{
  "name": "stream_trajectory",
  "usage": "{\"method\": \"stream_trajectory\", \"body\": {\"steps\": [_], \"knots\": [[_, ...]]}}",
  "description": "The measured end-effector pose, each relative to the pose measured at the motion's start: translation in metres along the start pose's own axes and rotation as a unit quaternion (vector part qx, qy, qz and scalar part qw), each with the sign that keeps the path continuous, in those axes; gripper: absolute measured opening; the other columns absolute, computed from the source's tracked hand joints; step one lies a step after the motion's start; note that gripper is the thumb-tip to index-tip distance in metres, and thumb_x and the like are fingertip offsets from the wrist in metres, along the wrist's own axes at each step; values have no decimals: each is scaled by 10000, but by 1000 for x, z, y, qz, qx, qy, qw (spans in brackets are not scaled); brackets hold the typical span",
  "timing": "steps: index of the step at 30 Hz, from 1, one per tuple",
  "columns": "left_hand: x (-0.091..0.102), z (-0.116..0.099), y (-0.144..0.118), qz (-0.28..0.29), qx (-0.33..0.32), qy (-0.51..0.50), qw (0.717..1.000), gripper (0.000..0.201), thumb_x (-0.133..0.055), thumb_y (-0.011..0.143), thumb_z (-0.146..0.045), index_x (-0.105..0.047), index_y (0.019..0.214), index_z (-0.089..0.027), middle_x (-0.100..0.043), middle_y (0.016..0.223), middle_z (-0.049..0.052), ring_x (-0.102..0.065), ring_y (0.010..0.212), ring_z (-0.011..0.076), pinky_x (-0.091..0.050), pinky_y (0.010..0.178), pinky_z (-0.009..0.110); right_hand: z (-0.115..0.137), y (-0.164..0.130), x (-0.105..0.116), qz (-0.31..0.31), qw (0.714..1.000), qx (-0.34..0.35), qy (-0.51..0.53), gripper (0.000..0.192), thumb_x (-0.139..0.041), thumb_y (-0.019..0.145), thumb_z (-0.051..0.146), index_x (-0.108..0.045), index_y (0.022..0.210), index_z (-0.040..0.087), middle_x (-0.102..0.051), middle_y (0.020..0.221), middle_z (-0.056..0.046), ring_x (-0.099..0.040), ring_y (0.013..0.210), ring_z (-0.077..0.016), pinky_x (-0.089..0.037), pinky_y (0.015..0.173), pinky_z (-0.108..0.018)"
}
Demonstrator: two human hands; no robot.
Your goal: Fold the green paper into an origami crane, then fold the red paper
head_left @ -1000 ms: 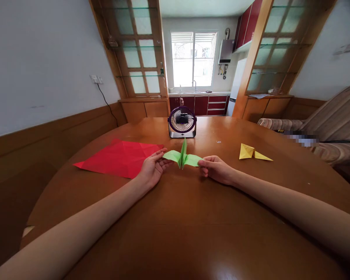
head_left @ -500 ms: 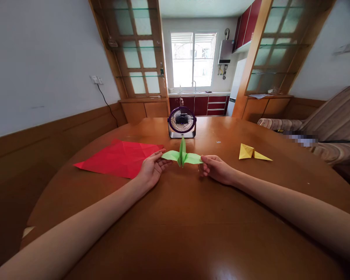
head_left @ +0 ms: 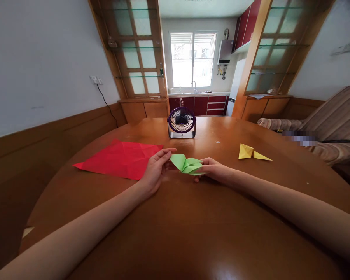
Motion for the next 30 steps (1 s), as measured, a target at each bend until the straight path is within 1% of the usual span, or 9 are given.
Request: {"method": "stream_trajectory", "body": {"steps": [4,10,14,17,20,23,25,27,30], "knots": [[-2,1,-1,-1,8,-5,1000,139,-619,848,-193,-675,970,-154,-702,780,35,-659,633,126,-538,612,223,-1,-3,1,11,1000,11,-2,270,-740,781,372,-701,854,115,-681,719,-30,-595,678,-117,-424,679,-239],[16,20,5,-65,96,-61,991,171,-479,913,-89,-620,1002,-128,-705,810,64,-686,629,142,-573,597,256,-2,-5,9,-11,1000,15,10,234,-785,740,336,-732,797,115,-699,780,-32,-596,715,-107,-436,724,-247],[14,28,5,-56,120,-67,989,164,-470,909,-73,-604,990,-123,-687,780,59,-674,600,140,-573,564,257,-1,-5,8,-10,1000,25,0,239,-793,726,343,-742,796,120,-710,799,-34,-608,740,-114,-445,757,-257],[8,22,4,-40,85,-49,994,150,-497,891,-87,-606,982,-136,-672,790,44,-657,615,124,-551,554,227,0,-5,6,-11,999,26,-18,232,-782,739,346,-738,785,122,-708,796,-31,-604,729,-114,-446,742,-252],[2,12,2,-23,33,-14,999,109,-572,876,-186,-609,971,-147,-659,808,32,-644,658,119,-540,603,220,1,-6,5,-16,999,29,-33,250,-762,760,369,-731,793,123,-703,795,-31,-601,724,-116,-442,724,-245],[-4,6,-2,1,1,46,999,315,-685,812,-325,-581,1072,-181,-641,772,4,-628,656,133,-522,628,242,2,-5,4,-29,998,30,-46,287,-740,775,410,-725,858,136,-700,796,-27,-605,711,-119,-445,701,-243],[-8,3,-5,15,-14,83,996,416,-719,780,-370,-563,1125,-195,-628,758,-8,-615,645,128,-501,636,236,3,-5,4,-41,997,32,-55,304,-746,765,410,-718,907,143,-698,780,-19,-604,699,-118,-445,688,-239],[-13,-2,-9,31,-35,104,993,415,-716,776,-394,-582,1114,-192,-630,799,4,-616,687,133,-491,661,233,5,-6,4,-49,996,37,-62,303,-764,745,391,-713,906,140,-697,762,-15,-603,693,-118,-444,684,-238],[-22,-8,-17,52,-68,149,985,420,-763,727,-349,-628,1094,-195,-647,930,42,-628,855,175,-488,744,243,4,-6,3,-53,996,37,-57,287,-781,718,372,-706,864,138,-694,744,-10,-602,676,-118,-443,667,-239]]}}
Point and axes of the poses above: each hand's wrist, its own y-axis towards the middle knuckle, its own x-axis out of the back of the hand, z = x × y, the point moved 10 cm from there along y, towards the middle knuckle
